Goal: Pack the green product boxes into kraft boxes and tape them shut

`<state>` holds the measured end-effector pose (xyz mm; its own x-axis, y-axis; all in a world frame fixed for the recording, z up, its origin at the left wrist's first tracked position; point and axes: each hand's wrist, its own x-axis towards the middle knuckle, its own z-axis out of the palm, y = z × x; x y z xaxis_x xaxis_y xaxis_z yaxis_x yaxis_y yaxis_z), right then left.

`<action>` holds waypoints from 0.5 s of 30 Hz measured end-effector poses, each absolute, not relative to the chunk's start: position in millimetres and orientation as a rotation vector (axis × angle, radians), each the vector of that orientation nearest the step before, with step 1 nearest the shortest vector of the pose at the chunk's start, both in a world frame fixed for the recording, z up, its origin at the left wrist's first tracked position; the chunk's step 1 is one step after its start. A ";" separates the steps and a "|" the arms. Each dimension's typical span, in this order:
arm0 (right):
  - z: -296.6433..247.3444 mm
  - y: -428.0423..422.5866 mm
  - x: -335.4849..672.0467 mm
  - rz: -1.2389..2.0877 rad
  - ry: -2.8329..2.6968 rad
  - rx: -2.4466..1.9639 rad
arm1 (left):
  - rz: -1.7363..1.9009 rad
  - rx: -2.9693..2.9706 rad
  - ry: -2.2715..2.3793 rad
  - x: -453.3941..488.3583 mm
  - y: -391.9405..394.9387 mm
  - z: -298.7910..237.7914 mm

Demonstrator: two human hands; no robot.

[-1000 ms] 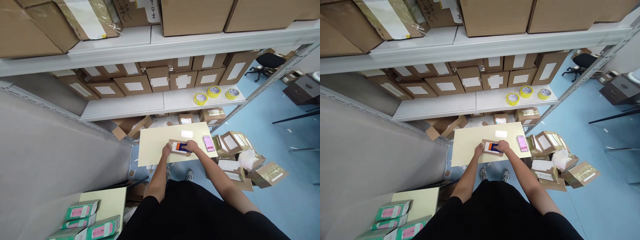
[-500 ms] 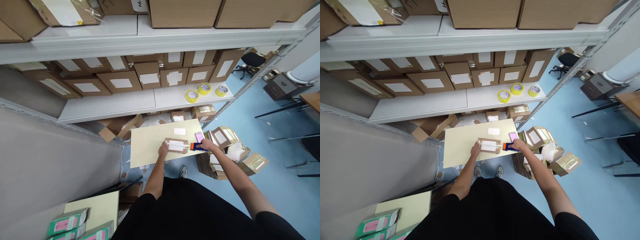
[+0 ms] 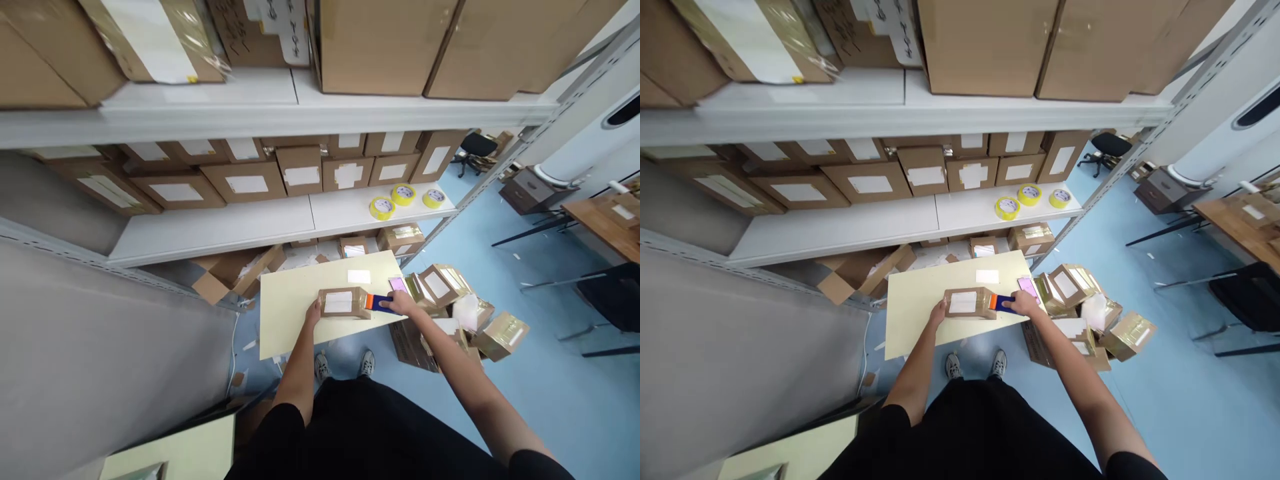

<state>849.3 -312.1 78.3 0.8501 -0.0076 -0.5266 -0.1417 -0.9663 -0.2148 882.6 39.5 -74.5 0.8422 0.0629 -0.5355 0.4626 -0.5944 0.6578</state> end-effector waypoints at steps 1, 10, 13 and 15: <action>81.0 -293.0 853.2 0.747 0.083 -2.777 | -0.565 2.145 0.414 885.4 49.1 -71.4; 94.2 -131.8 895.4 0.659 -0.073 -2.741 | -0.229 1.914 0.338 893.7 78.8 -38.1; 95.6 -102.3 901.6 0.647 -0.069 -2.781 | -0.295 1.881 0.333 897.5 85.9 -33.3; 95.9 -92.2 902.9 0.625 -0.096 -2.807 | -0.314 1.899 0.353 898.1 89.4 -30.2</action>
<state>902.9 -92.2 95.9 0.9052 0.1208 -0.4074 0.0074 -0.9630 -0.2693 898.1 89.4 -30.2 0.9199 0.0921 -0.3812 0.3894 -0.3318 0.8592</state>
